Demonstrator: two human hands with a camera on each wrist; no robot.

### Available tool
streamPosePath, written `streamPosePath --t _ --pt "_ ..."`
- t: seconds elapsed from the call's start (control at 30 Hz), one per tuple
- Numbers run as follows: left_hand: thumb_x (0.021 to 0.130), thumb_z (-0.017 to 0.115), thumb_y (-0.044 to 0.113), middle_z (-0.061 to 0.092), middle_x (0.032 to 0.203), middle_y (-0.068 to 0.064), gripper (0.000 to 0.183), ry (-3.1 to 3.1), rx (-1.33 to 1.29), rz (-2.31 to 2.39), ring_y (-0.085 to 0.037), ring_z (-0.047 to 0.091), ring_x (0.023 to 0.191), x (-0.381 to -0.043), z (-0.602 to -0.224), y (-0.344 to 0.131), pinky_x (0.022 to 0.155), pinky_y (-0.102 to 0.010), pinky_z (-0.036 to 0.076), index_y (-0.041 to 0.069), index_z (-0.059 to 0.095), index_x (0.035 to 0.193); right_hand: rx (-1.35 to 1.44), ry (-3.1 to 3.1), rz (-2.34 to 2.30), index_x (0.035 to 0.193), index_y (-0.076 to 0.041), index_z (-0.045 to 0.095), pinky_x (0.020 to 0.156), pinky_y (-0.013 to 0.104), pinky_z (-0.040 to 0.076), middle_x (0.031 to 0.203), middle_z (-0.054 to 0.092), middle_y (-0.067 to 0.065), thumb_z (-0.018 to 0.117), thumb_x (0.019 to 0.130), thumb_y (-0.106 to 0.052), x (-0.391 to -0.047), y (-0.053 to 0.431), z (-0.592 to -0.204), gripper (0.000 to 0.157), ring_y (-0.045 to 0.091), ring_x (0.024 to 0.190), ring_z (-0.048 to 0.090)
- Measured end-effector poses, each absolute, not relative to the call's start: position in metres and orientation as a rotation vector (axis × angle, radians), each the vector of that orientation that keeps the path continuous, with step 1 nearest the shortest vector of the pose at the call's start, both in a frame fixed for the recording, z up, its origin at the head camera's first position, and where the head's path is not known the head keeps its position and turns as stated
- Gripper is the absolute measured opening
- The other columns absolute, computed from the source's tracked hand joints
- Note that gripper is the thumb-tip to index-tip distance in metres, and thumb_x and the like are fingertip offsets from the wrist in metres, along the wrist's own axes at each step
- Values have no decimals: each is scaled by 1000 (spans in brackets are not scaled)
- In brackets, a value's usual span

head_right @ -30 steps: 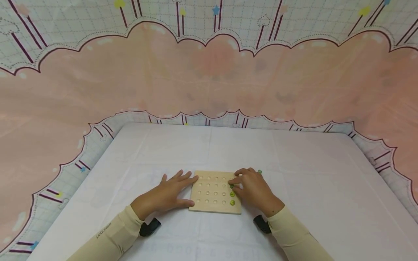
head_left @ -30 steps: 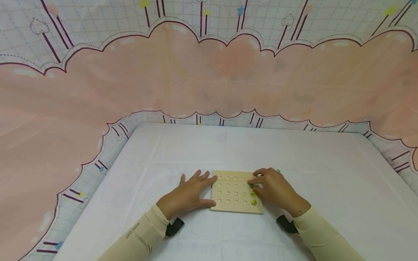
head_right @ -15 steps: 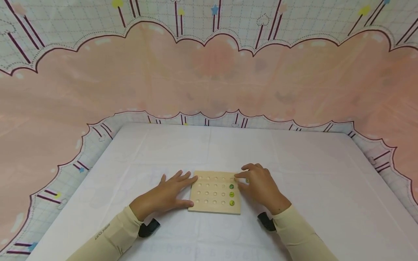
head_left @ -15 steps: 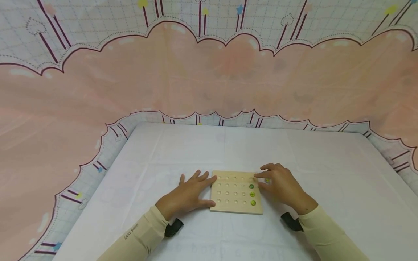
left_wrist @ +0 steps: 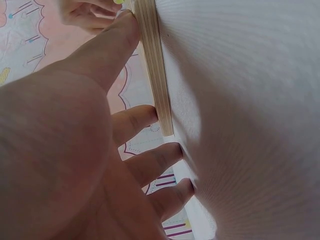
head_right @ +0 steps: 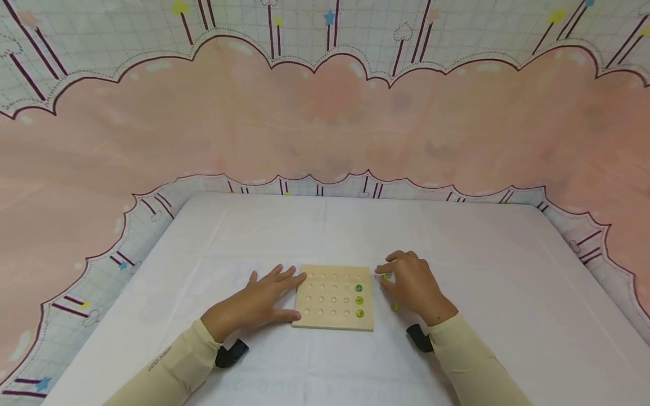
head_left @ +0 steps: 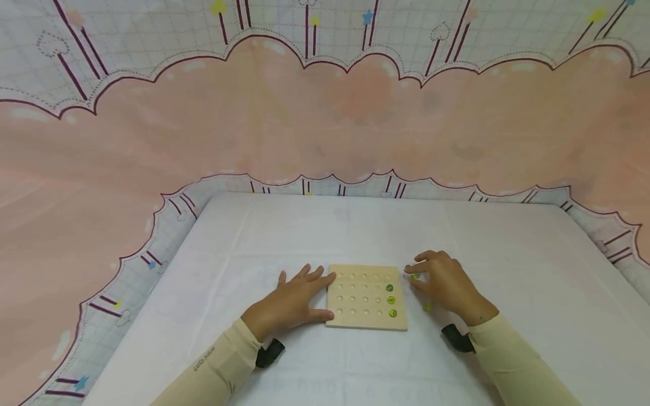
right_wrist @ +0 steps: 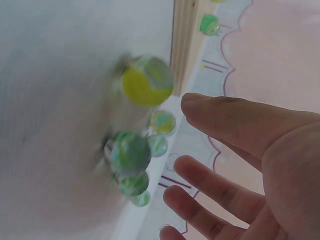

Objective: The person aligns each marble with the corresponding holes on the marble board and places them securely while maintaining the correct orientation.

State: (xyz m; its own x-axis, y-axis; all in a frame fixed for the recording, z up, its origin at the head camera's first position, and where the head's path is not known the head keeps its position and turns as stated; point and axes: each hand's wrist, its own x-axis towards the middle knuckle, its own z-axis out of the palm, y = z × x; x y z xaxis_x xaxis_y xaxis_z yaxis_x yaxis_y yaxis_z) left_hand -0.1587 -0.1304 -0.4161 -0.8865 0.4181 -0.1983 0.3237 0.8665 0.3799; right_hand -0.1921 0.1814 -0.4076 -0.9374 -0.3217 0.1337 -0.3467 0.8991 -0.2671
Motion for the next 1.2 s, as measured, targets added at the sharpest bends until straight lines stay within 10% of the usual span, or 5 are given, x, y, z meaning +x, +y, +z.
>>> streamPosePath --t 1.2 --pt "74 61 62 23 153 -1 82 2780 573 482 -29 12 143 -159 -414 -130 104 -70 7 35 28 144 498 -2987 444 90 -21 76 84 50 44 109 64 8 79 70 -17 -199 187 -416 20 30 103 53"
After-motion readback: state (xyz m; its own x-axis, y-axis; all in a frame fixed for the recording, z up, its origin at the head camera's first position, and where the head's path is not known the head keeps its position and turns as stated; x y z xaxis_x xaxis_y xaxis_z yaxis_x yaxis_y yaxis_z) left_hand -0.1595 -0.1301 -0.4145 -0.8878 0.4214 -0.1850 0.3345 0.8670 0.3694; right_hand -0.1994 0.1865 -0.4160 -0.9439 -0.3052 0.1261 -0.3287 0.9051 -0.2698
